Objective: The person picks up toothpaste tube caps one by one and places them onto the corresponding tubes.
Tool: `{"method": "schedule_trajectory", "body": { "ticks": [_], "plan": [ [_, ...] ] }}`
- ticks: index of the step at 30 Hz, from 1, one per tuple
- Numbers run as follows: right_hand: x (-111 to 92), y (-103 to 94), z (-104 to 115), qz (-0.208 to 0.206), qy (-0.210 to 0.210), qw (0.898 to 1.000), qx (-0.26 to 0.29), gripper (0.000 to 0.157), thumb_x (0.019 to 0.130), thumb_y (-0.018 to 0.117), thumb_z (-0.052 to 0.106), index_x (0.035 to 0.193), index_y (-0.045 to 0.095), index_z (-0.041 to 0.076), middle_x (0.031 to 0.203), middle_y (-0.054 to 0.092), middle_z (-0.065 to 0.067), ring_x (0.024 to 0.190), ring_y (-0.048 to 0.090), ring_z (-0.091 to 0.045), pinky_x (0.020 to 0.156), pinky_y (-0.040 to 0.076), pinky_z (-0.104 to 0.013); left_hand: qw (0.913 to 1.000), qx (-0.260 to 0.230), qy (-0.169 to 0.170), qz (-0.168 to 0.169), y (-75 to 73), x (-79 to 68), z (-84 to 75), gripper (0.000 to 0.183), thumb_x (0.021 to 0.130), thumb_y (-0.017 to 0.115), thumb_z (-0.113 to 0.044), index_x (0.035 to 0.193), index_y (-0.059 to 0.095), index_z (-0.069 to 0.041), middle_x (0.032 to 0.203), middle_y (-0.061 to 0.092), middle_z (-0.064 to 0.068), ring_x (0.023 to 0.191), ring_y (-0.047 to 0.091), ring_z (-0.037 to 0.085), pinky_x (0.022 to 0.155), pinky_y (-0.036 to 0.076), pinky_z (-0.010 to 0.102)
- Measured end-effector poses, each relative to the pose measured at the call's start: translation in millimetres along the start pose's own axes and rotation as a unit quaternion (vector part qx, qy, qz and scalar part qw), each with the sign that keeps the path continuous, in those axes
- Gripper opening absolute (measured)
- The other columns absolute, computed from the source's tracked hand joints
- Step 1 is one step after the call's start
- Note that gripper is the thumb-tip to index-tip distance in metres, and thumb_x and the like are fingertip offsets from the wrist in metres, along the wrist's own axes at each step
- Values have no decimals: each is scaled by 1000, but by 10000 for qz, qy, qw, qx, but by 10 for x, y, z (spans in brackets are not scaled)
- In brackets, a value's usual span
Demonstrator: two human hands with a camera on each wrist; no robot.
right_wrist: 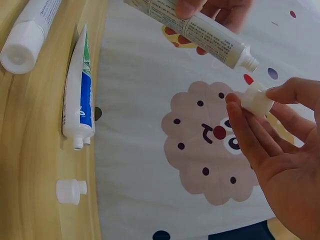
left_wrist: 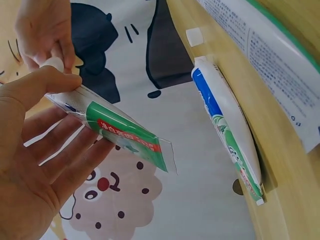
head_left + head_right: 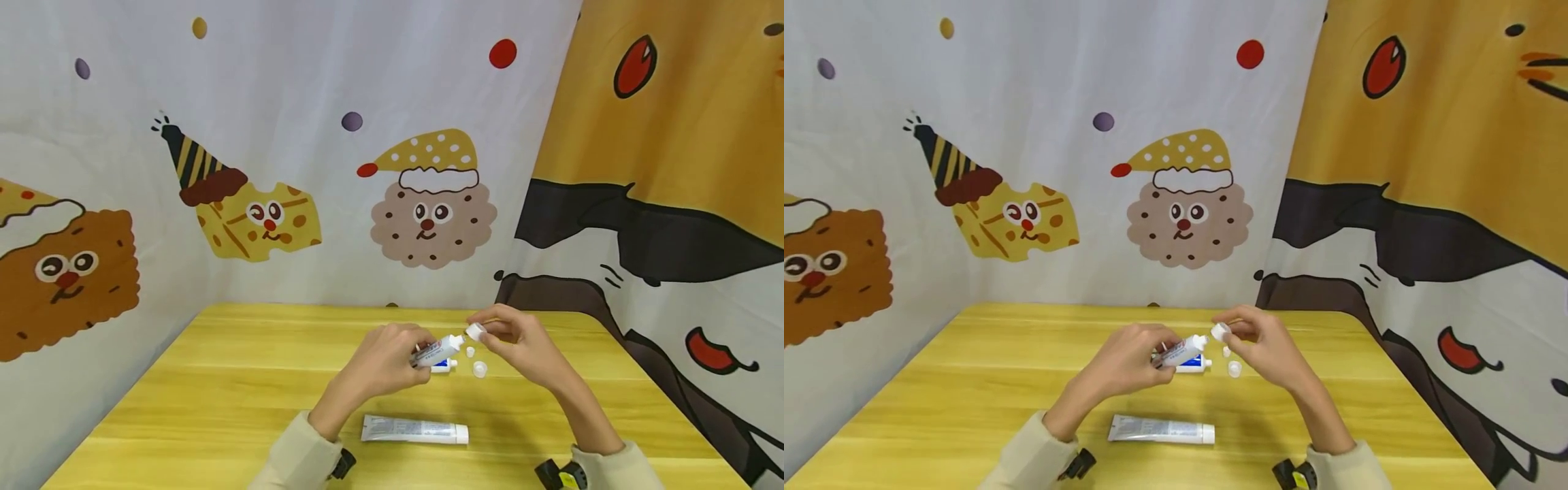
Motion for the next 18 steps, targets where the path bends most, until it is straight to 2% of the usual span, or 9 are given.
{"method": "schedule_trajectory", "body": {
  "ticks": [2,6,12,18],
  "plan": [
    [2,-12,-19,66,139,9997,209,22,101,62,4,121,70,5,116,73,-15,97,73,-6,82,58,-25,10000,34,23,-16,-6,3,-7,33,80,78,-20,113,76,-18,95,74,-8,67,53,2,58,42,17],
    [1,-24,-57,203,214,9980,557,23,102,61,5,124,68,3,109,74,-5,89,72,-11,80,59,-27,10000,74,52,-33,-7,8,-23,33,80,79,-21,113,76,-18,95,74,-8,68,53,2,59,42,17],
    [14,-6,-83,450,-91,9907,1278,25,99,61,-3,124,63,-6,113,74,0,98,74,-13,83,61,-27,9999,44,72,-73,-8,14,-41,33,80,79,-21,113,76,-18,96,75,-8,68,54,2,59,43,17],
    [34,29,-56,488,-333,9891,1347,24,97,62,-7,121,64,-6,114,73,-3,98,74,-14,81,61,-26,9999,70,53,-55,-14,7,-45,33,81,80,-21,113,76,-18,98,75,-7,69,55,2,59,43,17]
  ]
}}
Point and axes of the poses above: each hand's wrist, its own x-axis towards the middle knuckle, its own y-axis out of the palm, z = x × y, the point moved 1 cm from there along x, towards the middle knuckle
